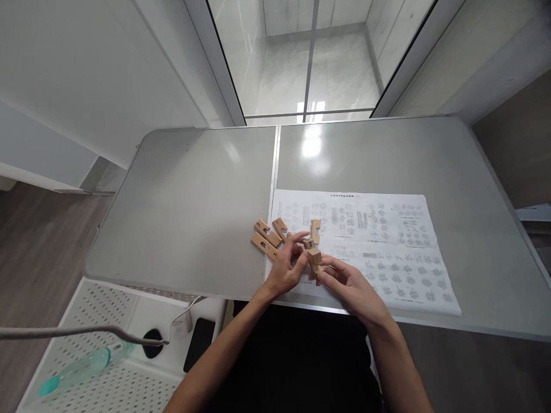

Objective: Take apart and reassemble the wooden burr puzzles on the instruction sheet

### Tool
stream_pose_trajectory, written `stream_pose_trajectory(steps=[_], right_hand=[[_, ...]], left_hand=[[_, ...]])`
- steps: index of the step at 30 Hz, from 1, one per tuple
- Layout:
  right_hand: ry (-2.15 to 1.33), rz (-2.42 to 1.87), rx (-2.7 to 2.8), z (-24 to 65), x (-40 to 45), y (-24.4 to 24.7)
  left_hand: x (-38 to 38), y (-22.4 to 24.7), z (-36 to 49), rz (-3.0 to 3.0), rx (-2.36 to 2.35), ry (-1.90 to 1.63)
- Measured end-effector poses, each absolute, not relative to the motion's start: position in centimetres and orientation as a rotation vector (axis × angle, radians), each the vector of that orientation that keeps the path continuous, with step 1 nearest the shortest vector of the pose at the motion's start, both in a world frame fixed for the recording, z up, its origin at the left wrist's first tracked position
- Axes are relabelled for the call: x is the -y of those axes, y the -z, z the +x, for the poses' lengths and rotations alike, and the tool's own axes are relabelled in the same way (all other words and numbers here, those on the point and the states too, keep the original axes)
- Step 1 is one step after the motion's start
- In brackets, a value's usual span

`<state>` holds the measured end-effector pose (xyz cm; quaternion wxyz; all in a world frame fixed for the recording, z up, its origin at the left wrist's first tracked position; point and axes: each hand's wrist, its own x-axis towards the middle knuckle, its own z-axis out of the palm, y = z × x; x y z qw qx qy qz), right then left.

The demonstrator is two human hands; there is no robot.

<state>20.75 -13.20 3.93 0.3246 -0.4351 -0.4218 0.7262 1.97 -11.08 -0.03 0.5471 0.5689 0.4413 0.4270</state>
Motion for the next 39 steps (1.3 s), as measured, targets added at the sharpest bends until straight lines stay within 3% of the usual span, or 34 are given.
stream_pose_trajectory(steps=[15,25,39], right_hand=[[-1.638,-1.306,1.207,19.7,13.6,-3.7],[-1.543,-1.302,1.014,20.4,13.3,-3.0],[-1.546,-1.293,0.935,20.0,12.9,-3.1]], left_hand=[[10.8,-0.8,1.9,1.531,-1.069,-1.001],[11.1,-0.4,1.9,1.068,-0.896,-0.878],[11.2,-0.4,2.0,1.400,-1.177,-0.910]])
